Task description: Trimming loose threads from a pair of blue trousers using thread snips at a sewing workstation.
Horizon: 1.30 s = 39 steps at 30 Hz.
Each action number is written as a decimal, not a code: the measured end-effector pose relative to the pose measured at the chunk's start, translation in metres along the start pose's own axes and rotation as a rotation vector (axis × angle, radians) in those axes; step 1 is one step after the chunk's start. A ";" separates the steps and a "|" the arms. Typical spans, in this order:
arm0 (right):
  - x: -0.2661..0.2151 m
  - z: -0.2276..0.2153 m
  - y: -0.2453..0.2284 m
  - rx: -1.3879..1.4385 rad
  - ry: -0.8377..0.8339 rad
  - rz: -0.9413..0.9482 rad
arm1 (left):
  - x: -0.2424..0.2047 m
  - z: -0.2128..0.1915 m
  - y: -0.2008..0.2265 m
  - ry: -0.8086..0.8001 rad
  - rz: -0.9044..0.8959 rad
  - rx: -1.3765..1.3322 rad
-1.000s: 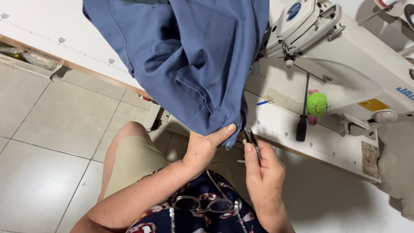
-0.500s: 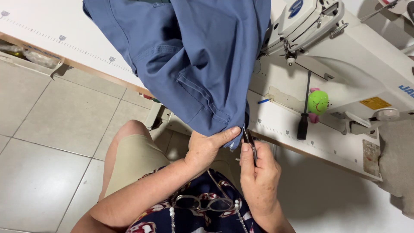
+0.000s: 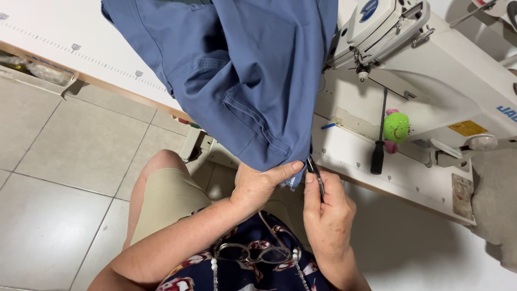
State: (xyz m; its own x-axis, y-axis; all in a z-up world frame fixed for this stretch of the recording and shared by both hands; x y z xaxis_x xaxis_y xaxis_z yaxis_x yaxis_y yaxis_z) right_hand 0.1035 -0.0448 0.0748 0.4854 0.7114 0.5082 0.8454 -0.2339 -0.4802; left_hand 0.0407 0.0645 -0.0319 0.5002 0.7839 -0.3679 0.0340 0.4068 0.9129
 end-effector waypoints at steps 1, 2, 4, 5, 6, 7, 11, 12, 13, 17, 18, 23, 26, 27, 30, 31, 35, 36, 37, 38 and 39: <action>0.000 0.000 0.001 0.001 0.001 -0.002 | 0.000 0.000 -0.001 0.001 0.002 -0.001; 0.000 0.001 0.000 -0.016 0.003 -0.035 | 0.000 0.000 -0.002 -0.003 0.002 0.024; -0.001 0.001 -0.002 -0.033 0.003 -0.070 | -0.001 -0.001 -0.004 -0.005 0.001 0.047; -0.001 0.000 0.000 -0.028 0.013 -0.045 | -0.003 0.002 -0.001 -0.049 0.032 0.002; -0.001 -0.002 0.003 -0.023 0.023 -0.021 | -0.004 0.006 0.002 -0.094 0.063 -0.044; -0.001 -0.001 0.002 -0.025 0.025 -0.020 | -0.005 0.006 0.003 -0.096 0.063 -0.044; 0.000 -0.002 0.006 -0.004 0.066 0.019 | -0.009 0.007 0.011 -0.092 0.127 -0.069; 0.001 -0.002 0.007 -0.004 0.069 0.020 | -0.010 0.007 0.014 -0.086 0.159 -0.105; 0.001 -0.002 0.007 -0.005 0.069 0.021 | -0.011 0.007 0.014 -0.087 0.159 -0.105; 0.005 0.001 0.004 -0.001 0.065 -0.015 | -0.005 0.003 0.014 -0.047 0.321 -0.035; 0.005 0.001 0.004 0.002 0.062 -0.029 | -0.003 0.000 0.013 0.010 0.384 0.027; 0.008 0.000 0.023 0.094 -0.026 0.147 | 0.008 0.005 -0.006 -0.047 0.345 -0.077; 0.014 -0.003 0.034 0.051 -0.132 0.245 | 0.011 0.004 0.000 -0.174 0.470 -0.065; 0.016 -0.003 0.040 -0.002 -0.203 0.316 | 0.011 0.007 0.004 -0.260 0.513 0.000; 0.036 0.005 0.022 0.030 -0.401 0.141 | 0.020 0.000 -0.007 -0.161 0.446 -0.018; 0.035 0.004 0.024 0.030 -0.399 0.138 | 0.018 0.000 -0.003 -0.160 0.449 -0.019; 0.029 -0.006 0.074 0.108 -0.355 0.494 | 0.017 -0.010 0.006 -0.081 0.286 -0.178; 0.024 -0.018 0.099 0.073 -0.258 0.673 | 0.016 -0.012 0.004 -0.044 0.205 -0.251; 0.027 -0.011 0.127 0.076 -0.262 0.668 | 0.015 -0.013 0.007 -0.037 0.208 -0.252; 0.033 -0.011 0.156 -0.142 -0.249 0.635 | 0.013 -0.010 0.012 -0.077 0.237 -0.309; 0.034 -0.014 0.184 -0.361 -0.230 0.606 | 0.009 -0.006 0.016 -0.127 0.258 -0.364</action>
State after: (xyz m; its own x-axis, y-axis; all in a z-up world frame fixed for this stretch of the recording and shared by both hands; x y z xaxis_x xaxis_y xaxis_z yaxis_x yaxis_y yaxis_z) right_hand 0.2787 -0.0726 0.0138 0.8647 0.5001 0.0477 0.4843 -0.8045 -0.3438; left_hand 0.0403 0.0808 -0.0220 0.5555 0.8265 -0.0917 -0.3998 0.3621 0.8420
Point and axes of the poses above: each hand's wrist, its own x-axis towards the middle knuckle, its own z-axis out of the palm, y = z × x, the point moved 8 cm from there along x, towards the middle knuckle, and after that the axes turned 6 degrees about x, right-handed, at the moved point
